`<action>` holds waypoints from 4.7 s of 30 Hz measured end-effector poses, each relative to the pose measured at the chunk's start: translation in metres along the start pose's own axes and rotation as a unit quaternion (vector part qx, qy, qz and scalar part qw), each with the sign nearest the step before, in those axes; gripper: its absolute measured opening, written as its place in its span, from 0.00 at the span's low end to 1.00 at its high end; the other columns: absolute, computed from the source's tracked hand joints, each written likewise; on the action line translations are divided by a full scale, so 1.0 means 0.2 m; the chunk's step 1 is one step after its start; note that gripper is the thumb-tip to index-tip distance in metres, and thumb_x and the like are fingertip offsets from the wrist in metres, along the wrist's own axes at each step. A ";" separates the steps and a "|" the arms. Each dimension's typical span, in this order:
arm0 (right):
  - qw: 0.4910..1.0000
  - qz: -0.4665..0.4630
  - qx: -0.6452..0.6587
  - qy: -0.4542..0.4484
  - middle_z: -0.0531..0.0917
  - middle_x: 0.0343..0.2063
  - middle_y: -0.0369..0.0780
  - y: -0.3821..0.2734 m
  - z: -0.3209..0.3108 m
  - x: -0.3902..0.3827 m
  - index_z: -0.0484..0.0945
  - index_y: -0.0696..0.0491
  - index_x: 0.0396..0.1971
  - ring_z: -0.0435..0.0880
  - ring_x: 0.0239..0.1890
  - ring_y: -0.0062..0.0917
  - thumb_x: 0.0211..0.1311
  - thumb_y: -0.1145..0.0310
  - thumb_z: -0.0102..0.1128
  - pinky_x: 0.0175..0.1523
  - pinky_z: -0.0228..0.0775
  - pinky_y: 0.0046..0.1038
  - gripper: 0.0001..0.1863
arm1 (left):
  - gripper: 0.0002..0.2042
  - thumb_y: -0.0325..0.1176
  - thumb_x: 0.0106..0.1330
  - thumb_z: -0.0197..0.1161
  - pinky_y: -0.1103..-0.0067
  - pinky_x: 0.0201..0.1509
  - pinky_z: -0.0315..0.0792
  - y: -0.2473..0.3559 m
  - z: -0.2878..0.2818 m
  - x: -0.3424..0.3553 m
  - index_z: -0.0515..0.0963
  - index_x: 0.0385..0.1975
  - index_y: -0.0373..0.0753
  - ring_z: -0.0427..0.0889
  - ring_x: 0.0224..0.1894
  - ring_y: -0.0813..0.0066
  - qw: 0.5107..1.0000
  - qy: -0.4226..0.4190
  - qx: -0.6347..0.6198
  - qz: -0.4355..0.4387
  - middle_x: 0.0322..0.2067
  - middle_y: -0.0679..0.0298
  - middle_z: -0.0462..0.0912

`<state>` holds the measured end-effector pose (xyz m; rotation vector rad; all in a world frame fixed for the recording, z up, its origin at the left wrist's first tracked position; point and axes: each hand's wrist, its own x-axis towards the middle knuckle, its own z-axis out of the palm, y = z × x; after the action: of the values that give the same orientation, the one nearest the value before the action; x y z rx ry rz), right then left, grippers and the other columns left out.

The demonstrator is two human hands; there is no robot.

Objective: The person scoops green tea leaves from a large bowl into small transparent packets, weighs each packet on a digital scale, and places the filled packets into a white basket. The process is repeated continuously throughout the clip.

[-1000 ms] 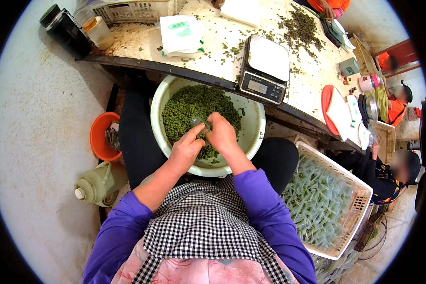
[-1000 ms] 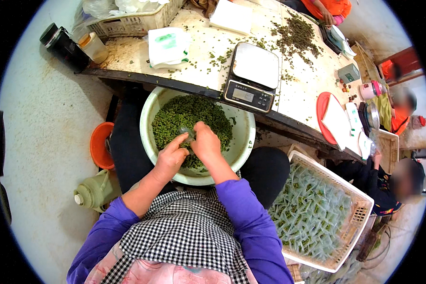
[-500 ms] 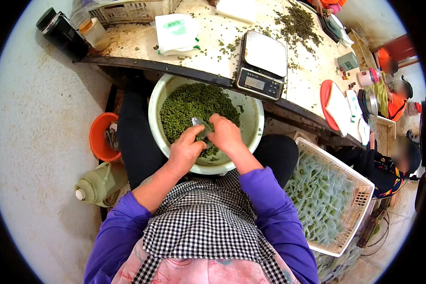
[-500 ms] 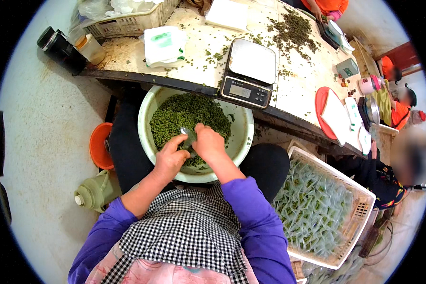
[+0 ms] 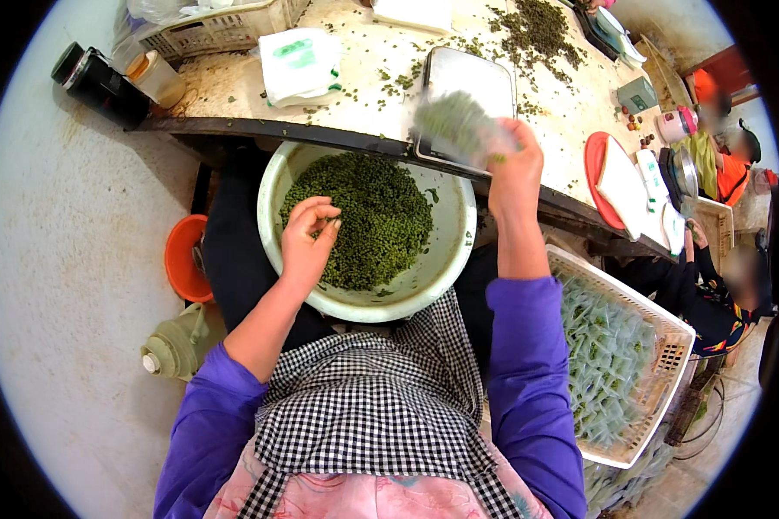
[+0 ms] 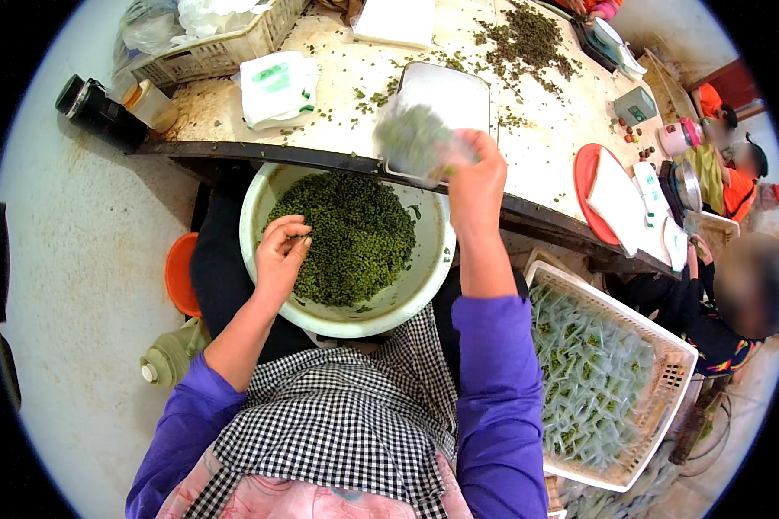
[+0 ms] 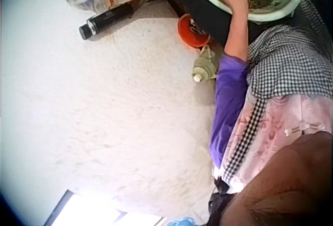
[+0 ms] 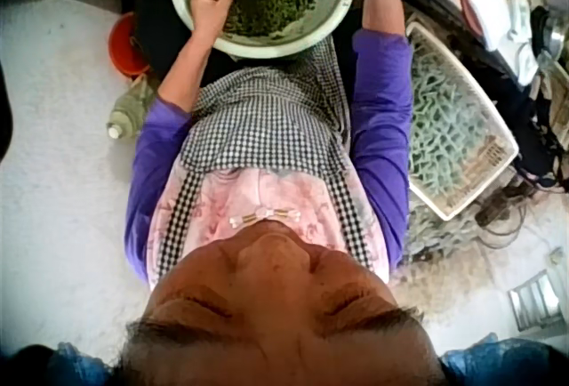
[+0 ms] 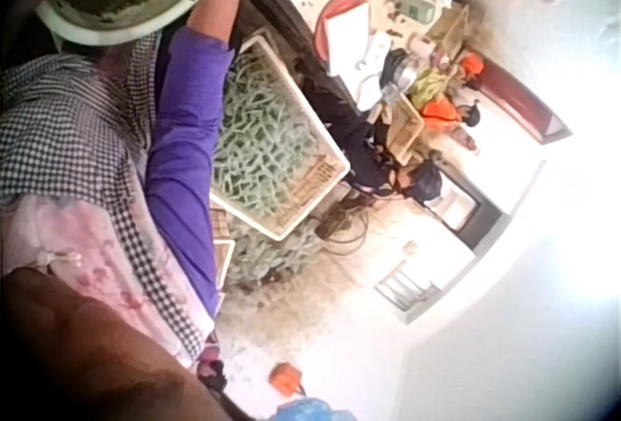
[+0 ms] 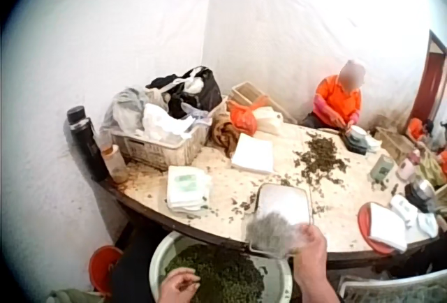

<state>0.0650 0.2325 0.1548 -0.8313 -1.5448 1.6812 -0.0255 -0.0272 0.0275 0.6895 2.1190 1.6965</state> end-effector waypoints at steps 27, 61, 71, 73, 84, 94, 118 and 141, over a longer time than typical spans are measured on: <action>0.978 -0.006 -0.106 -0.180 0.79 0.51 0.42 0.71 -0.11 -0.41 0.73 0.55 0.57 0.80 0.45 0.24 0.58 0.72 0.69 0.49 0.75 0.25 0.26 | 0.06 0.26 0.67 0.63 0.85 0.38 0.70 0.03 0.35 0.16 0.79 0.40 0.33 0.75 0.34 0.86 0.968 -0.190 -0.117 -0.116 0.34 0.70 0.81; 0.723 -0.413 -0.550 0.058 0.72 0.60 0.41 0.27 -0.04 0.11 0.80 0.51 0.47 0.66 0.64 0.41 0.53 0.77 0.57 0.65 0.52 0.52 0.19 | 0.05 0.29 0.60 0.65 0.80 0.35 0.70 0.42 0.71 0.59 0.78 0.29 0.34 0.73 0.28 0.77 0.991 0.052 0.106 0.062 0.32 0.65 0.75; 0.712 -0.297 -0.635 0.034 0.67 0.65 0.39 0.30 -0.05 0.20 0.80 0.45 0.52 0.61 0.69 0.42 0.55 0.78 0.55 0.71 0.41 0.55 0.23 | 0.01 0.23 0.66 0.58 0.85 0.42 0.65 0.43 0.53 0.47 0.75 0.32 0.36 0.68 0.35 0.86 0.969 -0.083 -0.229 0.049 0.35 0.72 0.73; 0.776 -0.315 -0.545 0.033 0.69 0.64 0.40 0.28 -0.07 0.14 0.80 0.45 0.51 0.62 0.68 0.41 0.51 0.80 0.56 0.71 0.41 0.53 0.25 | 0.01 0.24 0.65 0.59 0.85 0.39 0.64 0.42 0.48 0.44 0.75 0.31 0.36 0.67 0.33 0.86 0.958 -0.099 -0.268 0.021 0.35 0.72 0.71; 0.947 -0.183 -0.223 -0.143 0.83 0.28 0.40 0.21 -0.09 -0.36 0.82 0.58 0.36 0.82 0.28 0.22 0.59 0.75 0.65 0.33 0.73 0.23 0.06 | 0.02 0.25 0.66 0.59 0.85 0.38 0.67 0.32 0.31 0.15 0.75 0.35 0.35 0.69 0.33 0.87 0.949 -0.179 -0.254 -0.060 0.31 0.72 0.73; 0.907 -0.233 -0.316 -0.150 0.82 0.28 0.43 0.33 -0.08 -0.48 0.80 0.56 0.32 0.83 0.29 0.38 0.54 0.76 0.65 0.34 0.77 0.33 0.06 | 0.06 0.24 0.63 0.64 0.80 0.33 0.73 0.25 0.28 0.01 0.81 0.38 0.33 0.79 0.30 0.77 0.984 -0.160 0.018 0.071 0.32 0.62 0.80; 0.829 -0.353 -0.433 -0.002 0.78 0.48 0.41 0.45 -0.14 -0.29 0.81 0.53 0.35 0.74 0.55 0.39 0.49 0.77 0.62 0.58 0.61 0.43 0.10 | 0.14 0.27 0.48 0.71 0.63 0.58 0.67 0.54 0.67 0.67 0.81 0.37 0.37 0.72 0.55 0.54 0.845 0.104 0.302 0.429 0.52 0.55 0.74; 0.678 -0.305 -0.666 -0.069 0.68 0.66 0.35 0.19 -0.10 0.27 0.81 0.43 0.50 0.61 0.69 0.40 0.59 0.72 0.55 0.70 0.42 0.59 0.19 | 0.05 0.26 0.54 0.68 0.66 0.53 0.70 0.51 0.68 0.69 0.81 0.29 0.35 0.75 0.51 0.57 0.924 0.026 0.254 0.284 0.46 0.58 0.77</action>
<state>0.0491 0.2860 0.1150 -0.6302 -2.7059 -0.1172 -0.0499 0.1785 0.1007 1.5496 2.5961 1.3949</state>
